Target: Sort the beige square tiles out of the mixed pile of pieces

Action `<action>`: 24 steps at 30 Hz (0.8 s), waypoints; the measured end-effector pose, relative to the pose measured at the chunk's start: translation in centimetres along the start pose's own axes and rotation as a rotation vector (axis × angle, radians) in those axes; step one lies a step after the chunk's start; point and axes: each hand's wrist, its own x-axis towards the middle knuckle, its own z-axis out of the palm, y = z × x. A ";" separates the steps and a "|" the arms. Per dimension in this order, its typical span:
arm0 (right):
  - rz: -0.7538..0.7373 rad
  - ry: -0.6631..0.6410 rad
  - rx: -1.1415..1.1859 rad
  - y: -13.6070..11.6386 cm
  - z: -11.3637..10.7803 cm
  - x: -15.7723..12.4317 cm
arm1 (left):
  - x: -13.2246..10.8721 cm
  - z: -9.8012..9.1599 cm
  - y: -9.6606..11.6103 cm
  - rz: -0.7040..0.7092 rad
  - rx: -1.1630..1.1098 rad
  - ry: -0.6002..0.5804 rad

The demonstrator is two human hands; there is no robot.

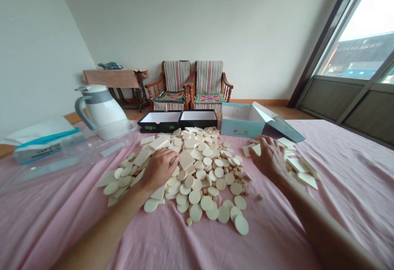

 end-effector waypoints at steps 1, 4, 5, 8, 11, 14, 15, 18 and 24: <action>-0.026 -0.005 0.024 -0.3 0.2 -0.2 | 0.0 -0.1 0.0 -0.003 0.000 -0.004; -0.111 -0.025 0.081 -1.4 0.9 -1.0 | 0.0 -0.3 0.4 -0.020 0.004 -0.017; -0.136 -0.037 0.094 -1.6 1.2 -1.2 | 0.0 -0.5 0.6 -0.026 0.004 -0.017; -0.194 -0.076 0.127 -2.0 1.6 -1.6 | 0.1 -0.7 1.5 -0.034 -0.001 -0.006; -0.221 -0.095 0.165 -2.2 1.6 -1.7 | -0.1 -0.4 2.2 -0.053 0.019 -0.016; -0.232 -0.115 0.206 -2.7 1.3 -1.9 | -0.3 0.2 2.4 -0.090 0.037 -0.050; -0.233 -0.123 0.221 -2.9 1.1 -1.9 | -0.3 0.5 2.3 -0.098 0.039 -0.055; -0.236 -0.141 0.270 -3.7 0.8 -2.2 | -0.4 1.0 2.0 -0.109 0.031 -0.044; -0.279 -0.114 0.450 -5.5 0.0 -3.1 | -0.3 0.3 2.7 -0.028 -0.021 0.042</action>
